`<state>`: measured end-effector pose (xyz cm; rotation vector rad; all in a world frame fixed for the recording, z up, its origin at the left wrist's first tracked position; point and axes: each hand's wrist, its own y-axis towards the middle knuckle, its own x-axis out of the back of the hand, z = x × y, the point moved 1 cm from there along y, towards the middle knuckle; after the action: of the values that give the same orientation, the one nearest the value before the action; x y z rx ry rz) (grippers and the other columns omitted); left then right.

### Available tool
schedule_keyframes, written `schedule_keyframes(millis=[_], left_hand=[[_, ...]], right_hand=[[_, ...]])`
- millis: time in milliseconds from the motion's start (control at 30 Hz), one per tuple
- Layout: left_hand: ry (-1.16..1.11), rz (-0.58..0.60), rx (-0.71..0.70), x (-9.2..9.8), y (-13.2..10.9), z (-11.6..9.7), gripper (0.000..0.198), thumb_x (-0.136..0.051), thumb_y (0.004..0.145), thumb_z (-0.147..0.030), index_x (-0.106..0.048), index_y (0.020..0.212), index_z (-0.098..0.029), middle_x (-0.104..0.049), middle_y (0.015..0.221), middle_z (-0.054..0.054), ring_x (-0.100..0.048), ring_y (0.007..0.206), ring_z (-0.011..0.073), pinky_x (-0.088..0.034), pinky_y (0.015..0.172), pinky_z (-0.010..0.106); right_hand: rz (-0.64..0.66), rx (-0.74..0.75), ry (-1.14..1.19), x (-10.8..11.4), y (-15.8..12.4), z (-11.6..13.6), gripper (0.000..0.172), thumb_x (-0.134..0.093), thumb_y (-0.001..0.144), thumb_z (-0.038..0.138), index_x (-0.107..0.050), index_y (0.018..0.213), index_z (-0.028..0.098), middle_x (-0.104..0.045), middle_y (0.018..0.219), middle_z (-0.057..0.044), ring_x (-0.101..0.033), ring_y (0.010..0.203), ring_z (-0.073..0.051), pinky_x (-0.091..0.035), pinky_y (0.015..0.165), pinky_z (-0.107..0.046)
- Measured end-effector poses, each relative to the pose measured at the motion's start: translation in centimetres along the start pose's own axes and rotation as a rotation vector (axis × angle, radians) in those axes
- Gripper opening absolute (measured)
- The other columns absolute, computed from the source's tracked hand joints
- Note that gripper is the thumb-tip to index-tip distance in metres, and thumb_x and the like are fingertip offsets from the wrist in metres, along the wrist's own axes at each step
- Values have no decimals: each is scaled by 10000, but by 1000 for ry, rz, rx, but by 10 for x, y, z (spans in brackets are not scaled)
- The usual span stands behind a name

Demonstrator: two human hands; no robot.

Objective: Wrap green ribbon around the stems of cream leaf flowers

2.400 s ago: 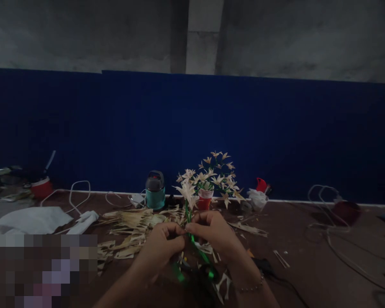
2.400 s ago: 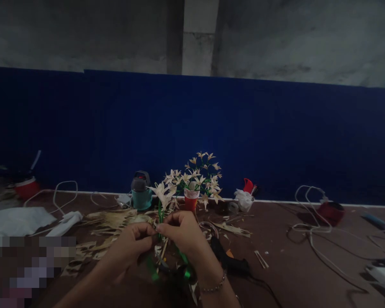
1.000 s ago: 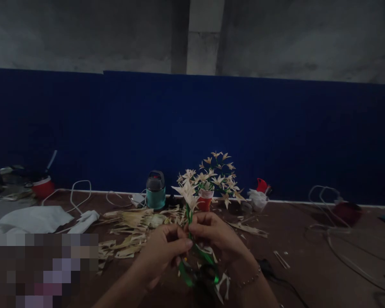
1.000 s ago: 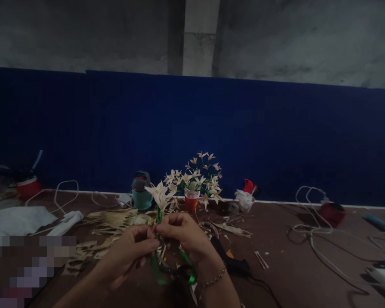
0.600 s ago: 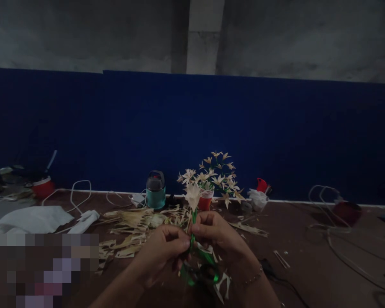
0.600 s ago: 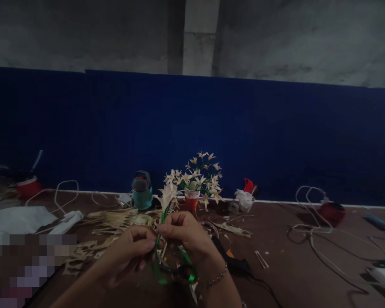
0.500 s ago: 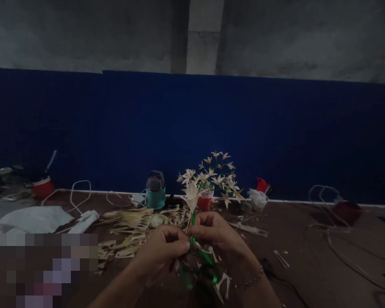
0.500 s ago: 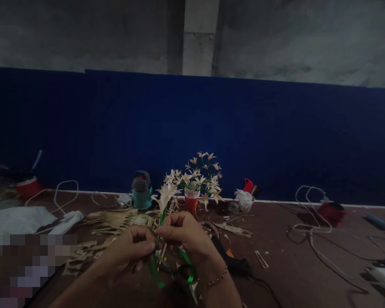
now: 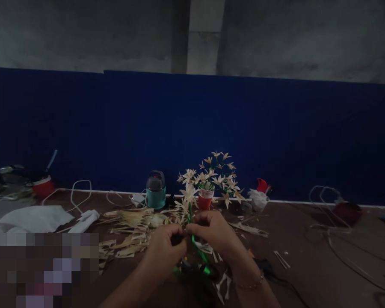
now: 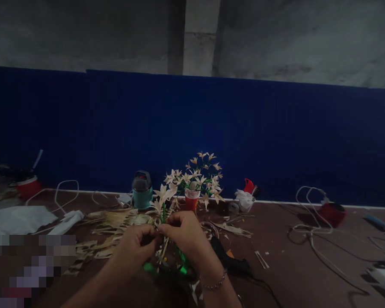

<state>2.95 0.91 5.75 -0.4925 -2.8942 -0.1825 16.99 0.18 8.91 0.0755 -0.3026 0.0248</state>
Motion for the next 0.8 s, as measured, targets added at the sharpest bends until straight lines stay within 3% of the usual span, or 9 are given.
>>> schedule_keyframes(millis=[233, 400, 567, 633, 800], left_hand=[[-139, 20, 169, -2, 1, 1, 182, -538, 633, -248, -460, 495, -158, -386, 393, -70, -333, 362, 57, -247, 369, 177], [-217, 91, 210, -1, -1, -1, 146, -560, 615, -238, -491, 526, -145, -456, 420, -56, -389, 369, 61, -300, 384, 184], [-165, 39, 199, 0, -1, -4, 154, -569, 609, -220, -499, 496, -143, -451, 389, -62, -393, 338, 57, -297, 360, 176], [-206, 36, 191, 1, -1, -6, 153, -567, 608, -214, -487, 494, -150, -448, 381, -69, -383, 318, 49, -295, 352, 171], [-436, 113, 245, 5, -5, -12, 213, -656, 573, -257, -474, 537, -153, -514, 428, -50, -388, 310, 31, -249, 325, 146]], right_hand=[[-35, 31, -61, -3, 2, -2, 149, -617, 611, 205, -518, 512, 151, -440, 480, 43, -370, 474, -78, -291, 444, -204], [-29, 38, -71, -3, 1, -2, 166, -611, 609, 191, -497, 493, 154, -424, 475, 46, -358, 468, -74, -290, 443, -202], [-32, 17, -31, -3, -1, 1, 184, -644, 596, 197, -499, 494, 149, -432, 470, 44, -375, 466, -74, -289, 438, -199], [14, 1, 96, -2, -2, 2, 208, -676, 589, 228, -507, 504, 143, -437, 470, 49, -362, 453, -62, -281, 435, -193], [299, -51, 498, -3, -3, 1, 307, -666, 647, 398, -555, 569, 122, -489, 488, 31, -375, 402, -40, -256, 396, -172]])
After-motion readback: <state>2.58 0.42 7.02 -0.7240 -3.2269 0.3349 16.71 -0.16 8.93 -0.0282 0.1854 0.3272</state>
